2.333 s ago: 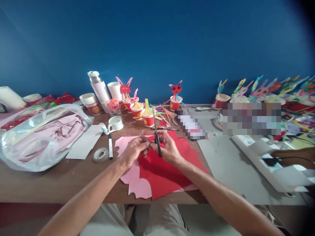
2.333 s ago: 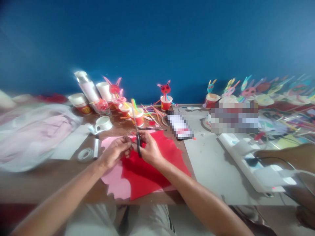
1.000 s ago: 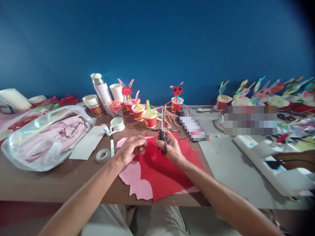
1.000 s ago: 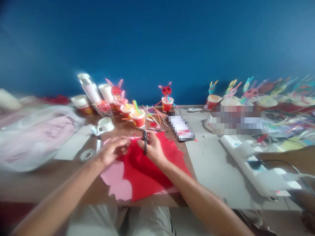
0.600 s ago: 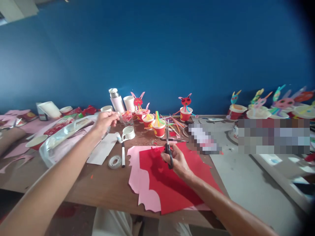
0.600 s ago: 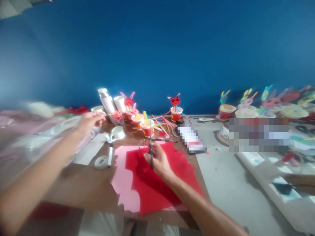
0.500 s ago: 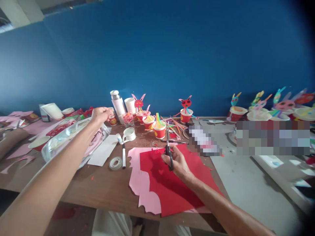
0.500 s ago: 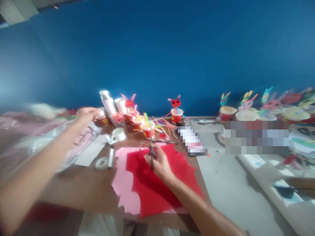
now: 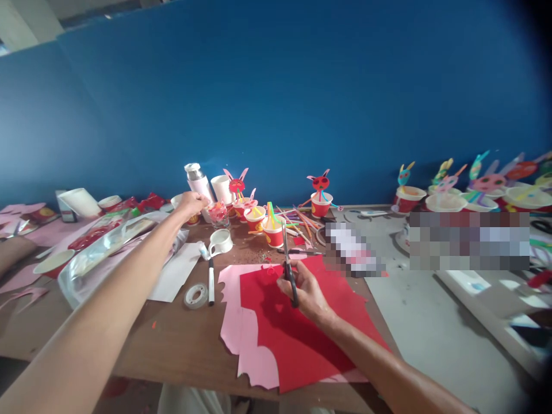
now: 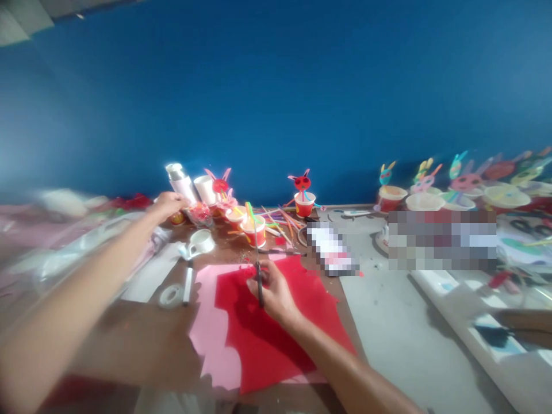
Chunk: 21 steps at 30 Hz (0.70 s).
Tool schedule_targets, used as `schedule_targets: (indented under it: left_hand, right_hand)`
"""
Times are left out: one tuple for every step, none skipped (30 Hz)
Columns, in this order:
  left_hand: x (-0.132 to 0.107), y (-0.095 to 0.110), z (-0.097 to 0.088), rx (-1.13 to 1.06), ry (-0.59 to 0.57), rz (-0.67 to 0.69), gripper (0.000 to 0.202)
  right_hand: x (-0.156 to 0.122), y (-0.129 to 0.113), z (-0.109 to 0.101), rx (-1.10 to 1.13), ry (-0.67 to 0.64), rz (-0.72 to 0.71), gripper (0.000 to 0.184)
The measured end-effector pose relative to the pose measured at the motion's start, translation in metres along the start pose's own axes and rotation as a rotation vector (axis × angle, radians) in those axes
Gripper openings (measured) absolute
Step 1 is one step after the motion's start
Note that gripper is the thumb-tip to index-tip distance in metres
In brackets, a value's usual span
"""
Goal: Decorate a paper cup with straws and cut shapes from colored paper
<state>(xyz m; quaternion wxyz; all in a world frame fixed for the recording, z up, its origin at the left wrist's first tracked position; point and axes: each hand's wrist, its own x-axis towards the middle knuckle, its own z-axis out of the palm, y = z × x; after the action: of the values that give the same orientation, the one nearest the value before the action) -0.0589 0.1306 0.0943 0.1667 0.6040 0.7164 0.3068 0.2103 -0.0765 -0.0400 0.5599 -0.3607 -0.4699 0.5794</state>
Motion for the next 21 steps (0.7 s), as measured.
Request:
schedule_targets:
  left_hand:
    - [0.001,0.001,0.002,0.022,-0.013,0.000,0.021]
    - [0.003,0.001,0.003,0.042,-0.021,-0.001,0.023]
    - [0.004,0.001,0.004,0.058,-0.023,0.000,0.025]
    - [0.005,0.001,0.004,0.069,-0.019,0.002,0.025]
    - [0.006,0.001,0.005,0.075,-0.009,0.006,0.025]
    - [0.007,0.001,0.005,0.077,0.006,0.012,0.023]
    - [0.009,0.001,0.005,0.077,0.022,0.021,0.023]
    - [0.010,0.001,0.005,0.076,0.038,0.030,0.023]
    - [0.012,0.000,0.005,0.075,0.052,0.037,0.025]
    - [0.014,0.000,0.005,0.074,0.063,0.044,0.027]
    - [0.016,0.000,0.005,0.071,0.072,0.048,0.030]
    - [0.018,0.000,0.005,0.067,0.078,0.049,0.032]
    - [0.020,0.000,0.005,0.058,0.080,0.050,0.034]
    - [0.021,0.000,0.005,0.048,0.081,0.051,0.035]
    - [0.022,0.001,0.006,0.038,0.083,0.051,0.036]
    - [0.023,0.001,0.006,0.029,0.085,0.049,0.036]
    - [0.023,0.002,0.006,0.024,0.088,0.046,0.035]
    - [0.022,0.004,0.006,0.022,0.093,0.043,0.032]
    - [0.020,0.005,0.006,0.020,0.097,0.039,0.028]
    - [0.019,0.007,0.006,0.017,0.101,0.037,0.024]
    - [0.017,0.008,0.006,0.010,0.101,0.035,0.020]
  right_hand:
    - [0.000,0.000,0.000,0.003,0.002,0.008,0.029]
    - [0.000,0.000,0.000,0.004,0.005,0.017,0.030]
    - [0.001,0.000,0.000,0.005,0.010,0.026,0.031]
    - [0.001,-0.001,0.000,0.004,0.014,0.034,0.033]
    - [0.001,-0.001,0.000,0.003,0.017,0.041,0.033]
    - [0.001,-0.001,0.000,0.001,0.019,0.046,0.034]
    - [0.001,-0.002,0.000,-0.001,0.020,0.049,0.034]
    - [0.001,-0.002,0.000,-0.001,0.021,0.049,0.034]
    - [0.001,-0.002,-0.001,0.000,0.021,0.050,0.034]
    - [0.002,-0.001,-0.001,0.002,0.021,0.051,0.034]
    - [0.002,-0.001,-0.001,0.005,0.023,0.052,0.034]
    - [0.002,0.000,-0.001,0.008,0.025,0.055,0.034]
    - [0.002,0.000,-0.001,0.011,0.027,0.056,0.034]
    - [0.002,0.001,-0.001,0.014,0.028,0.056,0.034]
    - [0.002,0.001,-0.001,0.017,0.026,0.056,0.034]
    - [0.002,0.001,-0.001,0.017,0.022,0.054,0.034]
    - [0.003,0.001,-0.001,0.018,0.020,0.051,0.034]
    - [0.003,0.001,-0.001,0.017,0.018,0.049,0.033]
    - [0.003,0.000,-0.001,0.016,0.017,0.048,0.033]
    - [0.003,-0.001,0.000,0.014,0.017,0.049,0.033]
    - [0.003,-0.002,0.000,0.011,0.022,0.050,0.033]
